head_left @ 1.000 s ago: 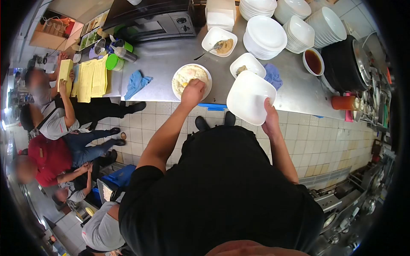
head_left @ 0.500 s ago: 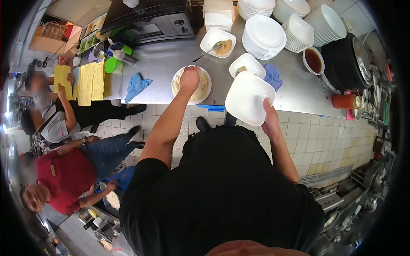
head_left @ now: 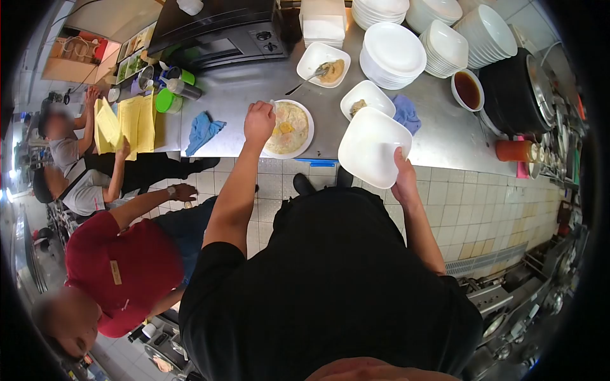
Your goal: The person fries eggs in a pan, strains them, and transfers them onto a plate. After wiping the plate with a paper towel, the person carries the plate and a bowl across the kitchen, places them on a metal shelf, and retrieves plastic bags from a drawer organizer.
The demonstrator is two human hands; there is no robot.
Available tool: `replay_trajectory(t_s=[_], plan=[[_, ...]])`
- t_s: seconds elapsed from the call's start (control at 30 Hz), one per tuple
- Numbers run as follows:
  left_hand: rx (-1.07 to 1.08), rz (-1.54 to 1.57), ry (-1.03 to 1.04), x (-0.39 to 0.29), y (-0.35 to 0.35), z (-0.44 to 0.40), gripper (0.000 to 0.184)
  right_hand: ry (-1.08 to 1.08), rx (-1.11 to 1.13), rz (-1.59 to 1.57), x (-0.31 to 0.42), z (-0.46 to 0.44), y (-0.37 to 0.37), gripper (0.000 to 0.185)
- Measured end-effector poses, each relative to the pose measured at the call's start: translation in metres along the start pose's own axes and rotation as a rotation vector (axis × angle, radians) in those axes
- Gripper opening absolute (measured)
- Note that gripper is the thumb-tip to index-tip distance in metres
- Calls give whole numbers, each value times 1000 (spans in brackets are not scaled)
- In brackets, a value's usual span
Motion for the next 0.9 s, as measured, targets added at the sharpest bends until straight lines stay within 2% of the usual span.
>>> replay_trajectory(t_s=[0.13,0.33,0.53,0.67,0.8,0.9], plan=[[108,-56,-16,13,20,9,12,13,14,15,0,-4,2,53],[-32,30,-48,14,1,8,13,21,22,10,3,-7,6,53],[-6,96,-37,37,17,16,14,15,43,14,6,-15,2,54],[-178,230,-198,29,-12,14,15,17,62,9,7,-21,-1,53],[-40,129,50,28,1,22,14,17,62,5,10,-27,6,52],[63,115,36,30,6,26,14,35,80,23,9,-32,6,53]])
Point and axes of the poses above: each hand's wrist, its own z-axis away from the middle knuckle, its own y-axis out of the palm, x = y × z, the point moved 1 cm from there along -z, towards the middle knuckle, and after that the axes turned 11 degrees about x, right-handed, at the moved point
